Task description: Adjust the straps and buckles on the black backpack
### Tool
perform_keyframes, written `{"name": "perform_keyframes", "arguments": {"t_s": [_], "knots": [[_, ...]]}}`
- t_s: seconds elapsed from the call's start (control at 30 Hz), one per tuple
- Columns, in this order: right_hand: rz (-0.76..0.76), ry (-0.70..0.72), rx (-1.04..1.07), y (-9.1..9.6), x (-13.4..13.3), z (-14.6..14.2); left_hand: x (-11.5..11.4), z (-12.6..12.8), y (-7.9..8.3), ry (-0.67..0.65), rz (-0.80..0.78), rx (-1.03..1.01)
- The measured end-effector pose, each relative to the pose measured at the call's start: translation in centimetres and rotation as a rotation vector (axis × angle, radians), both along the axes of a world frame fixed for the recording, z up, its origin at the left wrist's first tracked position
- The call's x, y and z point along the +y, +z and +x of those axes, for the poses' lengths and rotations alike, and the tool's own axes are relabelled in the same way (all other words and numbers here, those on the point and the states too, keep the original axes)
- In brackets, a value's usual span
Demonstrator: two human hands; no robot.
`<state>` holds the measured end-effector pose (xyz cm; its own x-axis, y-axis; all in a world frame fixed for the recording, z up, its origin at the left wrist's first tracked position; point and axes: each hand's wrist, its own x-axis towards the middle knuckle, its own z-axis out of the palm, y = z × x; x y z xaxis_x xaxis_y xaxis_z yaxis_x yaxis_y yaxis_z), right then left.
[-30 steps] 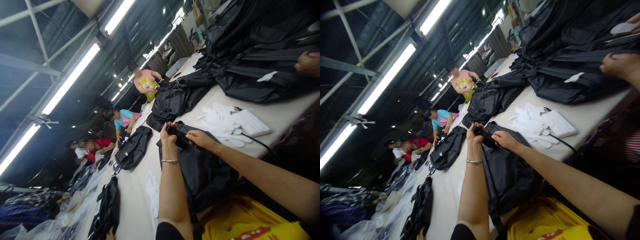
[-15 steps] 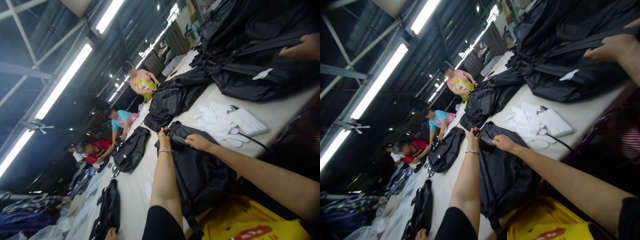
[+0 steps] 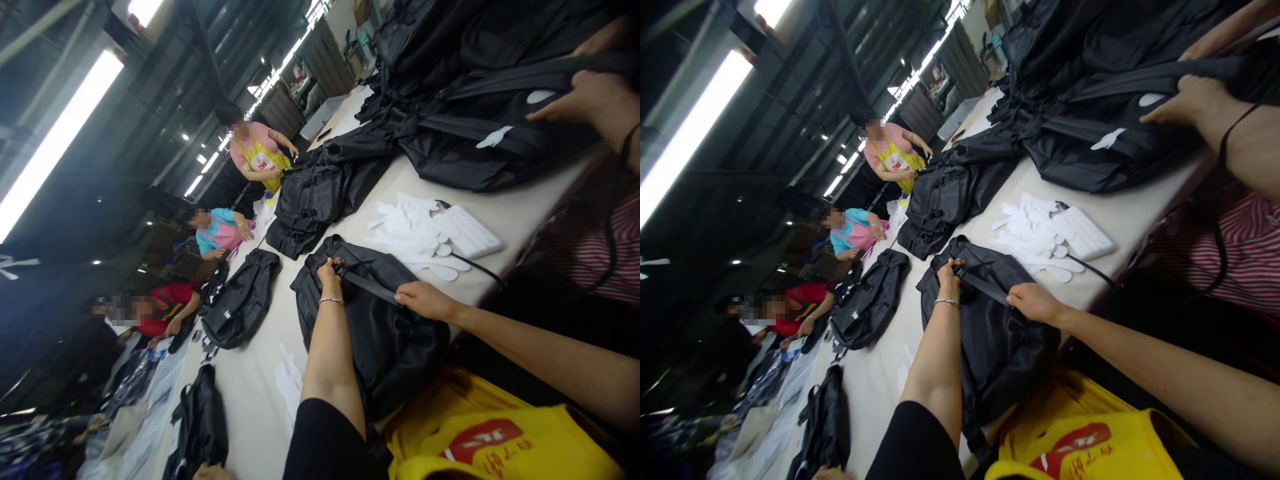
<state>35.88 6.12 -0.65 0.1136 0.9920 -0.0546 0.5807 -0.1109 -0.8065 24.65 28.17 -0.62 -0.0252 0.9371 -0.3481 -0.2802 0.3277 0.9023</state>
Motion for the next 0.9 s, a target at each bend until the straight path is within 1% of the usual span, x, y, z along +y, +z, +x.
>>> {"name": "perform_keyframes", "arguments": {"t_s": [0.07, 0.13, 0.2, 0.23, 0.3, 0.4, 0.43, 0.5, 0.53, 0.63, 0.7, 0.73, 0.77, 0.83, 0.87, 0.9], "knots": [[-0.082, 0.02, -0.094, -0.8, 0.0, 0.0, -0.6, -0.3, -0.4, 0.001, 0.01, 0.0], [-0.182, 0.053, -0.159, -1.5, 0.4, 0.1, -1.2, -0.6, -0.2, -0.006, 0.031, -0.009], [-0.248, 0.088, -0.183, -1.9, 0.8, 0.1, -1.9, -1.0, 0.6, -0.032, 0.056, -0.027], [-0.267, 0.102, -0.186, -2.0, 1.0, 0.1, -2.2, -1.1, 1.3, -0.072, 0.065, -0.048], [-0.282, 0.115, -0.19, -2.0, 1.1, 0.0, -3.2, -1.4, 2.8, -0.214, 0.077, -0.106], [-0.251, 0.121, -0.191, -1.8, 0.8, -0.1, -5.3, -1.7, 4.9, -0.514, 0.113, -0.163], [-0.24, 0.123, -0.191, -1.8, 0.8, -0.1, -6.1, -1.7, 5.4, -0.593, 0.133, -0.158], [-0.25, 0.144, -0.174, -1.9, 0.9, 0.0, -7.5, -1.8, 6.2, -0.686, 0.182, -0.129], [-0.271, 0.163, -0.154, -1.9, 1.0, 0.0, -8.0, -1.8, 6.5, -0.688, 0.207, -0.112], [-0.343, 0.238, -0.075, -1.9, 1.4, 0.3, -9.0, -1.5, 7.2, -0.624, 0.263, -0.056], [-0.352, 0.273, -0.048, -1.5, 1.3, 0.6, -9.5, -1.2, 7.7, -0.623, 0.288, -0.034], [-0.336, 0.267, -0.06, -1.1, 1.0, 0.7, -10.0, -1.0, 8.0, -0.637, 0.302, -0.027], [-0.308, 0.23, -0.098, -0.6, 0.5, 0.9, -10.8, -0.9, 8.2, -0.644, 0.317, -0.016], [-0.229, 0.094, -0.219, 0.5, -1.3, 1.3, -13.2, -0.9, 8.6, -0.626, 0.358, 0.056], [-0.189, 0.028, -0.269, 1.2, -2.5, 1.4, -14.9, -1.3, 8.7, -0.629, 0.38, 0.138], [-0.164, -0.005, -0.284, 1.9, -3.8, 1.6, -16.8, -1.9, 8.8, -0.648, 0.404, 0.257]]}}
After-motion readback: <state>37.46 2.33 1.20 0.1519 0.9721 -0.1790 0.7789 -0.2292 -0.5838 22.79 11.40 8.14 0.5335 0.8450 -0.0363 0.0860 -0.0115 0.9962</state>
